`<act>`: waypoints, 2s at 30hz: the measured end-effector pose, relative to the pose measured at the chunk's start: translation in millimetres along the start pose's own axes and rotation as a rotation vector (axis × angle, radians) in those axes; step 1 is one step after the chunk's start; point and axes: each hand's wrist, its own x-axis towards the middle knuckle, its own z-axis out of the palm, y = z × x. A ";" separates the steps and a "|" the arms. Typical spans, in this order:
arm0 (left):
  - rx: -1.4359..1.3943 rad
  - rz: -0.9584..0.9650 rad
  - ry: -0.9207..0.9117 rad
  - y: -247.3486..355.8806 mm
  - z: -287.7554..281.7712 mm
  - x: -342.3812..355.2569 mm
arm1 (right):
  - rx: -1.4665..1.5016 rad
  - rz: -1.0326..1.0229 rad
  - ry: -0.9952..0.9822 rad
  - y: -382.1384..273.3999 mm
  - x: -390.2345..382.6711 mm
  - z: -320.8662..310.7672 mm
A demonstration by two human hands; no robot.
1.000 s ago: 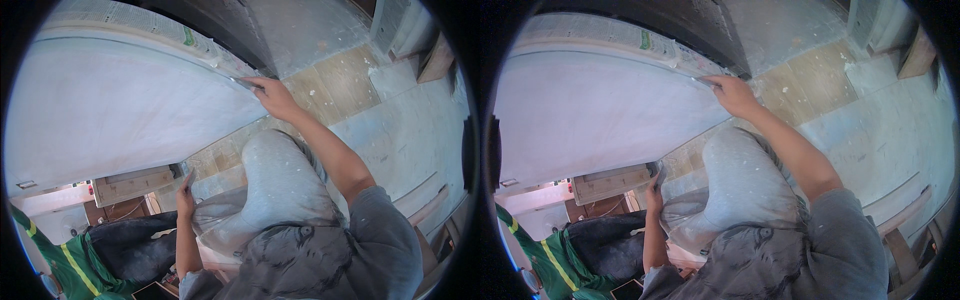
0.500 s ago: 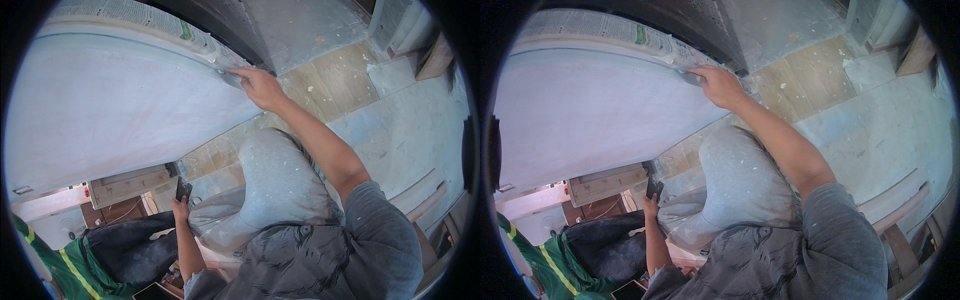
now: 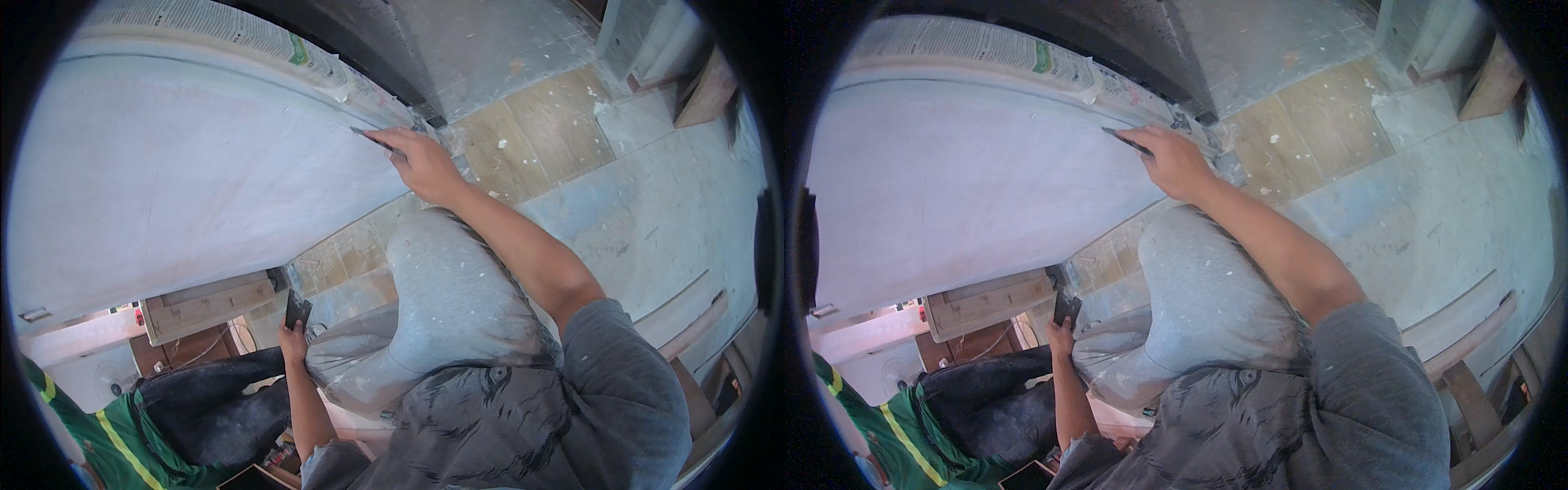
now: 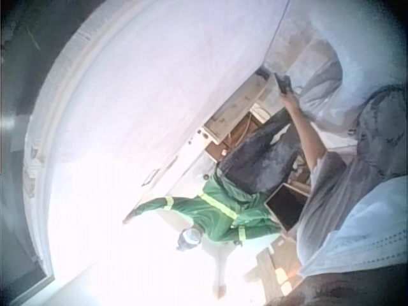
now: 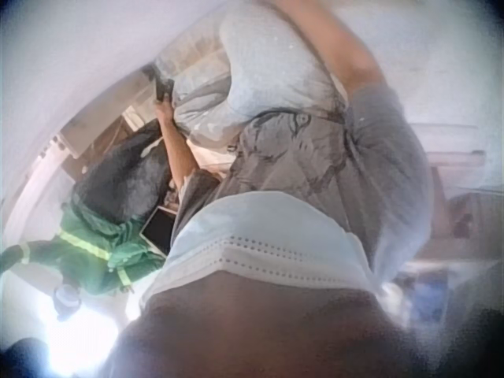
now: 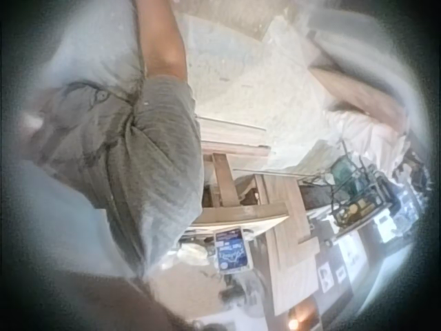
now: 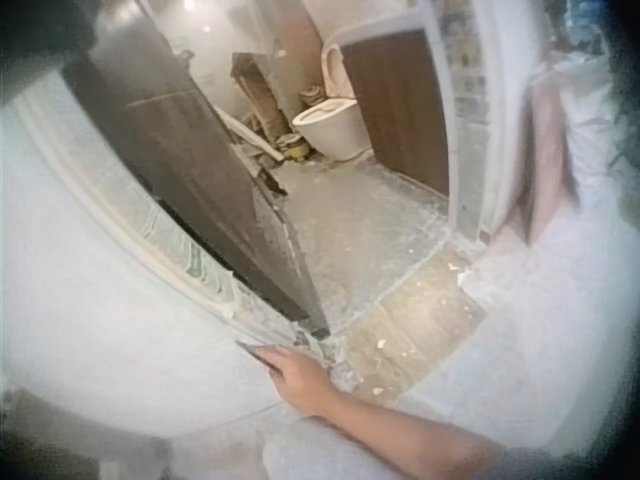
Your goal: The person uses a trowel and a smaller scraper to apply and smooth white plaster onto a vertical wall surface. They repeatedly scoop material from a container and spread it along the wall, focusing on a specific section near the floor.
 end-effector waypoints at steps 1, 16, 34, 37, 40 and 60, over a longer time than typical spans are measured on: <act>-0.020 0.004 0.012 3.3 1.9 -1.7 | 0.000 -0.012 -0.007 -1.1 -3.1 -2.4; 0.043 0.005 0.076 16.0 2.0 -16.9 | -0.053 0.119 -0.013 8.4 16.8 -2.9; 0.090 0.026 0.123 -14.0 -8.8 -32.1 | 0.022 0.168 0.019 26.8 -15.4 -8.6; 0.183 0.068 0.104 -7.3 -8.1 -30.7 | 0.007 0.175 -0.008 34.4 -5.1 -2.9; 0.264 0.064 0.116 1.1 -2.2 -30.5 | -0.048 0.124 0.032 39.7 -1.4 3.5; -0.032 -0.062 0.098 -8.3 0.6 -30.8 | 0.028 0.151 -0.105 37.2 -31.7 -0.7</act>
